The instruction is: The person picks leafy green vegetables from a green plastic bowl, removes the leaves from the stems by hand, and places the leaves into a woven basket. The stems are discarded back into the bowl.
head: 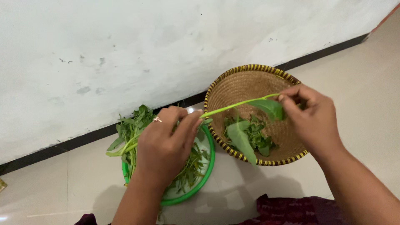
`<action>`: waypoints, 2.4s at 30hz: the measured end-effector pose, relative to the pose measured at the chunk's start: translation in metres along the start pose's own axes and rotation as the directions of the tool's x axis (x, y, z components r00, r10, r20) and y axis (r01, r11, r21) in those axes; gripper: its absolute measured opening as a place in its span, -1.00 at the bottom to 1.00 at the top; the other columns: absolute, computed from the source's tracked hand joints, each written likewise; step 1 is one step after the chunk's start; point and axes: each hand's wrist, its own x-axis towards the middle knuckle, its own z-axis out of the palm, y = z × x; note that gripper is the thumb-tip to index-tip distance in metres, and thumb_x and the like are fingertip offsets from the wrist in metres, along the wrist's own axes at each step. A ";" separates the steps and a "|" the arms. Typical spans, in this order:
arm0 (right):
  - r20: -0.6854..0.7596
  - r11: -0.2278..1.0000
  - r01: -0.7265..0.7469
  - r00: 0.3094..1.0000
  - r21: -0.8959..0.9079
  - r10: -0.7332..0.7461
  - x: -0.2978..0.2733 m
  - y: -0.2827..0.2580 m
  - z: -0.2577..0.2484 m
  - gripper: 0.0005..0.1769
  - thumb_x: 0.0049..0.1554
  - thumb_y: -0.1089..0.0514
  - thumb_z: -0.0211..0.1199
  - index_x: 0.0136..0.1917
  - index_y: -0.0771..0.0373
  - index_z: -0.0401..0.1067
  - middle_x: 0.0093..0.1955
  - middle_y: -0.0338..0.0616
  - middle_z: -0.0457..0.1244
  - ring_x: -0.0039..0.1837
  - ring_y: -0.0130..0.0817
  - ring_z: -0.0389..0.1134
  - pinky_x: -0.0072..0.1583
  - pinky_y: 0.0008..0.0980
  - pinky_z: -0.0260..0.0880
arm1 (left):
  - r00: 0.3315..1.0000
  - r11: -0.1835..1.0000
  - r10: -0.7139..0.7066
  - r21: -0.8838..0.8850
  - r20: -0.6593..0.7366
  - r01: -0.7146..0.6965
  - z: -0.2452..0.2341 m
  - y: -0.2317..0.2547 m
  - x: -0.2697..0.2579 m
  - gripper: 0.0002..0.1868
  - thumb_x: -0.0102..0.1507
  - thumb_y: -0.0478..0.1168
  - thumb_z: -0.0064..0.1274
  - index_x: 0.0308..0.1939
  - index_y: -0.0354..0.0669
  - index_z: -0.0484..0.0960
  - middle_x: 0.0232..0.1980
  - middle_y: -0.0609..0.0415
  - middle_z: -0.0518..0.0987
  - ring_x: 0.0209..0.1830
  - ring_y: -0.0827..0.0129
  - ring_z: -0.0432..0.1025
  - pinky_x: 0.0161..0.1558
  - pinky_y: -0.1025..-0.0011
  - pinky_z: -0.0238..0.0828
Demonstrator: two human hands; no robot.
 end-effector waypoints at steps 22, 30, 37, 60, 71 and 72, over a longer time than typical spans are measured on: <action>0.222 0.836 0.474 0.878 -0.277 -0.425 0.001 -0.014 0.014 -0.83 0.19 0.19 0.31 0.06 0.18 0.62 -0.02 -0.23 0.43 0.05 -0.31 0.43 0.24 -0.21 0.40 | 0.997 0.996 0.077 0.044 0.029 -0.078 0.014 -0.004 -0.001 -0.79 0.30 -0.25 0.28 0.01 -0.13 0.73 -0.18 0.12 0.48 -0.32 0.33 0.42 -0.33 0.36 0.39; 0.328 0.999 -0.019 0.944 -0.035 0.030 0.002 -0.008 0.018 -0.80 0.22 0.09 0.17 0.03 0.14 0.55 -0.07 -0.24 0.39 -0.05 -0.47 0.42 -0.10 -0.36 0.50 | 0.997 0.995 0.068 0.077 0.030 -0.070 0.014 -0.001 -0.003 -0.81 0.29 -0.25 0.27 -0.02 -0.13 0.74 -0.19 0.12 0.50 -0.43 0.32 0.37 -0.38 0.36 0.35; 0.172 0.997 -0.047 0.984 0.053 0.037 -0.004 -0.003 0.027 -0.84 0.26 0.14 0.15 -0.03 0.23 0.51 -0.15 -0.23 0.35 -0.18 -0.51 0.31 -0.20 -0.40 0.39 | 0.991 0.992 0.123 -0.020 0.053 -0.122 0.017 0.001 -0.002 -0.81 0.32 -0.25 0.26 -0.01 -0.22 0.72 -0.23 0.13 0.49 -0.38 0.38 0.40 -0.41 0.39 0.32; 0.291 0.983 -0.098 0.946 -0.156 0.141 0.007 0.005 0.024 -0.71 0.22 0.06 0.27 0.18 0.03 0.63 0.18 -0.31 0.32 0.12 -0.39 0.39 0.13 -0.29 0.45 | 1.000 1.000 0.010 -0.022 0.026 -0.010 0.021 0.002 -0.003 -0.78 0.25 -0.29 0.26 -0.02 -0.15 0.76 -0.26 0.11 0.46 -0.52 0.35 0.35 -0.46 0.36 0.30; 0.168 0.842 -0.422 0.906 0.335 0.387 -0.001 0.016 0.047 -0.83 0.25 0.20 0.17 -0.09 0.35 0.51 -0.16 -0.07 0.41 -0.13 -0.28 0.40 -0.10 -0.26 0.43 | 0.998 0.998 0.037 -0.060 0.040 -0.035 0.022 0.001 -0.005 -0.81 0.28 -0.29 0.25 -0.03 -0.21 0.73 -0.25 0.12 0.47 -0.42 0.35 0.40 -0.41 0.38 0.33; 0.163 0.878 -0.395 0.918 0.269 0.363 0.002 0.016 0.042 -0.84 0.23 0.19 0.19 -0.07 0.31 0.54 -0.13 -0.08 0.43 -0.11 -0.31 0.43 -0.07 -0.29 0.49 | 0.999 0.998 0.017 -0.059 0.032 -0.015 0.021 0.002 -0.006 -0.82 0.28 -0.29 0.25 -0.03 -0.19 0.73 -0.25 0.12 0.47 -0.43 0.36 0.40 -0.41 0.38 0.33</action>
